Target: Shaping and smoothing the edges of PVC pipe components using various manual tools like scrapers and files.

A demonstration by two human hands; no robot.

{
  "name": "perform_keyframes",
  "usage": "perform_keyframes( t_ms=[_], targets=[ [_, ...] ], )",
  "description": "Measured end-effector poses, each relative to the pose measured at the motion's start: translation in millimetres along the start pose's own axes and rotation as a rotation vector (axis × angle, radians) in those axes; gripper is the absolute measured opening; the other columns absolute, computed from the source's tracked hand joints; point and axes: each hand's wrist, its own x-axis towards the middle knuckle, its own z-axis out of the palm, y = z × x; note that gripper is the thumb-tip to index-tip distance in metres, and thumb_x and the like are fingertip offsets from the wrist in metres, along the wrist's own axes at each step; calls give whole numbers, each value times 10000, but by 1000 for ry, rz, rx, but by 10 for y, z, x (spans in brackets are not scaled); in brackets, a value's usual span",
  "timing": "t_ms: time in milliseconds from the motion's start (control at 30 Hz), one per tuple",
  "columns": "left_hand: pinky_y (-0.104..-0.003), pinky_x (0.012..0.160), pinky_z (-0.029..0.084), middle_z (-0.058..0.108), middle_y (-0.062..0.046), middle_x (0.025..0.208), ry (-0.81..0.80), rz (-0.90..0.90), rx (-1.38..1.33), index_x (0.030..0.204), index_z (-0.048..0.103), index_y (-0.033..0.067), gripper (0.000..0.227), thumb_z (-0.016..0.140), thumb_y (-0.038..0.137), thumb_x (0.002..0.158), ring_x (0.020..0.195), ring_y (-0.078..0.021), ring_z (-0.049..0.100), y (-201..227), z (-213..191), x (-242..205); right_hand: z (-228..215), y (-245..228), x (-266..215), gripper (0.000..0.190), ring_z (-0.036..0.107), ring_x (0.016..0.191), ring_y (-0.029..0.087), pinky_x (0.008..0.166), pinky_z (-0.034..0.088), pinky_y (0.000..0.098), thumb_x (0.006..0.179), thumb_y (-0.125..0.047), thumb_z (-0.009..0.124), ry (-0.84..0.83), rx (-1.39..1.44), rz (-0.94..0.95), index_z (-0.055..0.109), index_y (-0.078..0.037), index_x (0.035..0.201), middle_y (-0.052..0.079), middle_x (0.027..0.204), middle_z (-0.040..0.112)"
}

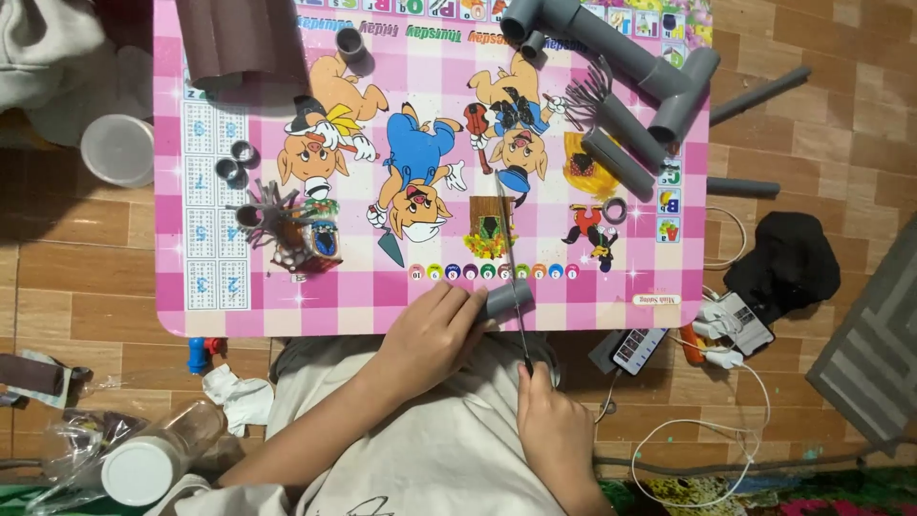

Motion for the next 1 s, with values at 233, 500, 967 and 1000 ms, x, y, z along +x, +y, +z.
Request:
perform_keyframes(
  t_ms=[233, 500, 967, 1000],
  targets=[
    [-397, 539, 392, 505, -152, 795, -6, 23, -16, 1118, 579, -135, 250, 621, 71, 981, 662, -284, 467, 108, -23, -71, -129, -119, 157, 294, 621, 419, 381, 382, 455, 509, 992, -378, 470, -110, 96, 22, 569, -105, 1038, 110, 460, 601],
    [-429, 581, 400, 506, -203, 884, -23, -77, 127, 1213, 524, -173, 302, 536, 45, 1005, 726, -316, 454, -187, -16, -58, -33, -108, 50, 306, 636, 410, 346, 388, 480, 496, 997, -375, 463, -144, 92, 21, 577, -95, 1045, 85, 432, 585],
    [-430, 604, 415, 554, -183, 852, -18, -54, -12, 1072, 550, -95, 199, 602, 65, 966, 717, -322, 498, -248, 40, -84, -36, -213, 328, 232, 622, 422, 314, 348, 455, 439, 987, -337, 541, 109, 55, -72, 607, -114, 979, 85, 494, 606],
    [-437, 608, 391, 549, -153, 839, -30, -145, -23, 1007, 538, -13, 154, 619, 105, 951, 727, -315, 494, -412, 67, -124, -18, -228, 264, 261, 629, 427, 285, 348, 465, 425, 976, -353, 560, 113, 15, -92, 628, -105, 1018, 74, 503, 611]
  ],
)
